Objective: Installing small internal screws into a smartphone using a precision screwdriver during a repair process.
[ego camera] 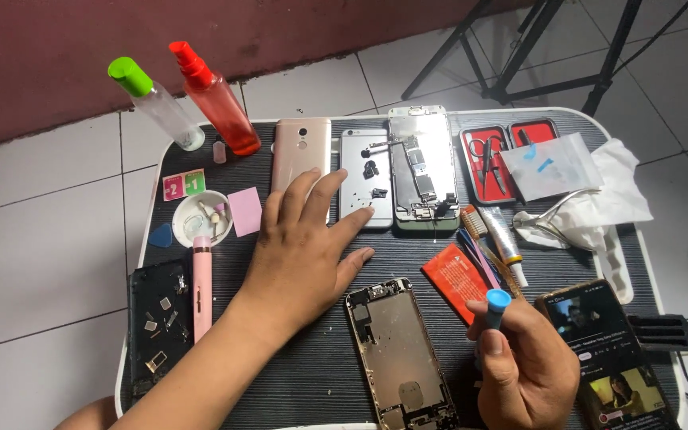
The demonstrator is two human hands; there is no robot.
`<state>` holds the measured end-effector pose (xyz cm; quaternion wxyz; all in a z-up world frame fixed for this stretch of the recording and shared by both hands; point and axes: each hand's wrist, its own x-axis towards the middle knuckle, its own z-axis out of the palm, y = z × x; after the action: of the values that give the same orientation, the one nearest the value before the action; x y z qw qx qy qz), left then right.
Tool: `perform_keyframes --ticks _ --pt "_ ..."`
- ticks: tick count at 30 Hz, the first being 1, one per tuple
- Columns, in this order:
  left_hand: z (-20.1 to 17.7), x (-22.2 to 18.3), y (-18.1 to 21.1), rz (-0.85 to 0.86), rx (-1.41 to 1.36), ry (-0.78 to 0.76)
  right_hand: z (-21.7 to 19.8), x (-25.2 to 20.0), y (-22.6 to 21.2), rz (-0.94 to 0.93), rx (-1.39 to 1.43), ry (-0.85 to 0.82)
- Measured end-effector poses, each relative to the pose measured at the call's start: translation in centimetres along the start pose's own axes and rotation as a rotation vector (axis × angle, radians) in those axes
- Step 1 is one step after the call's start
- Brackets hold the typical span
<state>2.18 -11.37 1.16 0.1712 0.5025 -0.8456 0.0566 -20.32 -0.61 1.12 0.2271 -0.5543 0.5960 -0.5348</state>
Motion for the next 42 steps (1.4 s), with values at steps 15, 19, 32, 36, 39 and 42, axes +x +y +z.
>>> perform_keyframes --ticks 15,19,32,36,39,42 --pt "-0.6 0.3 -0.7 0.113 0.077 0.054 0.0 0.0 0.2 -0.035 -0.016 -0.001" --pt "-1.0 0.1 -0.6 0.130 0.050 0.072 -0.3 0.0 0.4 -0.046 -0.031 -0.020" --pt "-0.8 -0.6 -2.1 0.171 0.122 0.070 -0.4 0.0 0.5 -0.064 -0.017 -0.024" --pt "-0.9 -0.6 -2.0 0.086 0.058 -0.007 -0.5 0.0 0.5 -0.037 -0.024 -0.040" --pt "-1.0 -0.3 -1.7 0.055 -0.012 -0.039 -0.5 0.0 0.7 -0.056 -0.004 -0.035" --pt "-1.4 0.1 -1.6 0.018 -0.127 -0.104 -0.3 0.0 0.5 -0.053 0.002 -0.023"
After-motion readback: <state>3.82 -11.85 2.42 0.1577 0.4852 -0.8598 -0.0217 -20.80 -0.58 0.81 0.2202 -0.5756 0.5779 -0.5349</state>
